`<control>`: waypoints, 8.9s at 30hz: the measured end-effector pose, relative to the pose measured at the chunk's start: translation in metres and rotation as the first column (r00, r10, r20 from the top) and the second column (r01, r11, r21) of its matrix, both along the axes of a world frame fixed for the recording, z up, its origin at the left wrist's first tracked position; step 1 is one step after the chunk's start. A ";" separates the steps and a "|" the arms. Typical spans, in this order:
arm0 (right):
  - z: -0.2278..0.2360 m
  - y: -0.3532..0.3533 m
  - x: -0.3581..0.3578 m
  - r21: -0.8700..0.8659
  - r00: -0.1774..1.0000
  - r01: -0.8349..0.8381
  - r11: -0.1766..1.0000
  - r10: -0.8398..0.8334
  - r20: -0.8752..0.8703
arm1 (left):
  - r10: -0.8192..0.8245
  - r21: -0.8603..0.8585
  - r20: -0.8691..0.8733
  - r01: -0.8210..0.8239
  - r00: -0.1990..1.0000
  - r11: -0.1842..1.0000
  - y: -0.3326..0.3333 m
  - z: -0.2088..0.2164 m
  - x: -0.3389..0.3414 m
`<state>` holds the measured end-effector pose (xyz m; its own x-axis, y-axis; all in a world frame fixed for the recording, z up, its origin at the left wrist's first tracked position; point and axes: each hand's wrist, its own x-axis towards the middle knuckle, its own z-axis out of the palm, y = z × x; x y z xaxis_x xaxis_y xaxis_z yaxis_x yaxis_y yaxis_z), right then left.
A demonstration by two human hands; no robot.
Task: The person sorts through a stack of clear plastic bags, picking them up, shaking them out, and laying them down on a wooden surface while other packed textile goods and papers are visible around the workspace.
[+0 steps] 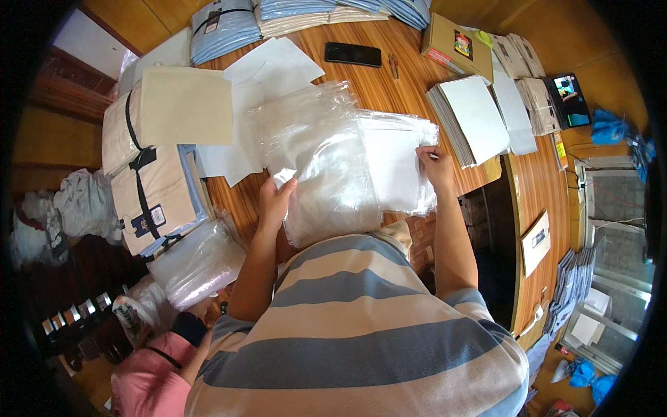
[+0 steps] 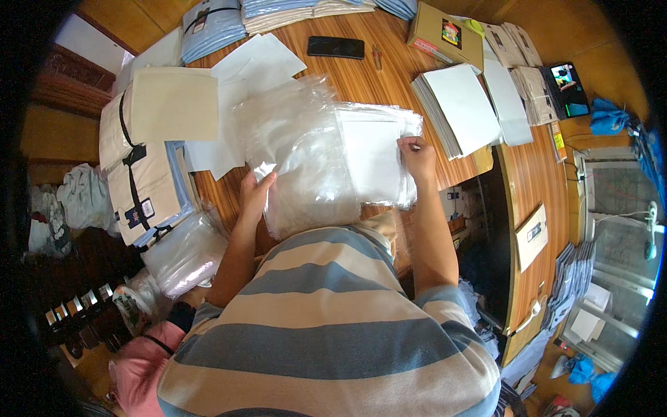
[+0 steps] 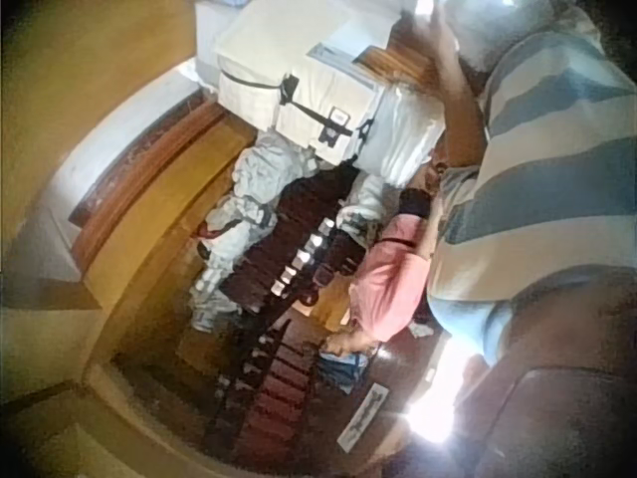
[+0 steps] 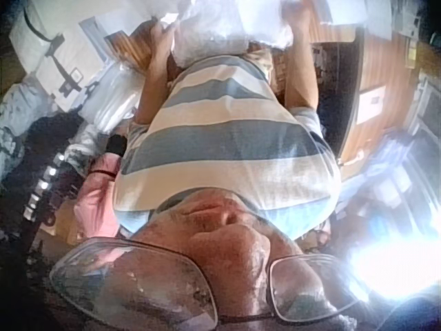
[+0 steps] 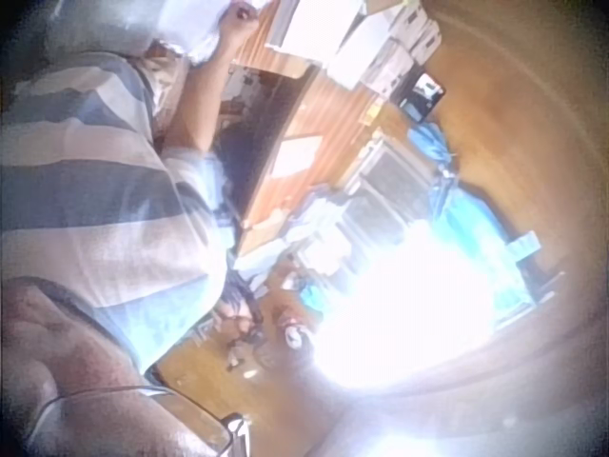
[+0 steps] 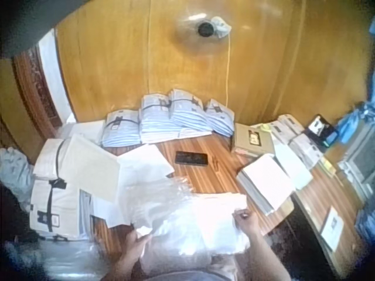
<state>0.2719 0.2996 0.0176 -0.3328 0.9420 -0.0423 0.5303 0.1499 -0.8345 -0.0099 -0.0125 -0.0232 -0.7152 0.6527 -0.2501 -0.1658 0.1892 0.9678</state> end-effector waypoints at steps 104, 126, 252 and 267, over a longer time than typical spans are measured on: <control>0.034 -0.180 -0.003 -0.548 0.826 0.118 0.828 -0.388 -0.409 | 0.110 0.178 0.171 -0.141 0.979 0.974 0.061 0.024 0.066; 0.047 -0.069 -0.038 -0.262 0.922 -0.360 0.895 0.385 0.048 | 0.010 0.102 0.313 -0.043 0.950 0.994 0.045 0.010 0.052; 0.031 0.013 -0.019 0.035 0.923 -0.086 0.996 0.066 0.380 | 0.648 0.479 -0.120 -0.527 0.752 0.701 -0.153 0.238 -0.075; 0.038 -0.042 -0.037 0.356 0.909 -0.262 0.897 0.105 0.404 | 0.646 0.428 -0.131 -0.544 0.752 0.721 -0.147 0.229 -0.080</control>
<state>0.2352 0.2575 0.0554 -0.5352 0.8284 0.1650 0.7139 0.5480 -0.4359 -0.0900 -0.1590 0.2062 -0.9861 0.0718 0.1496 0.1313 -0.2130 0.9682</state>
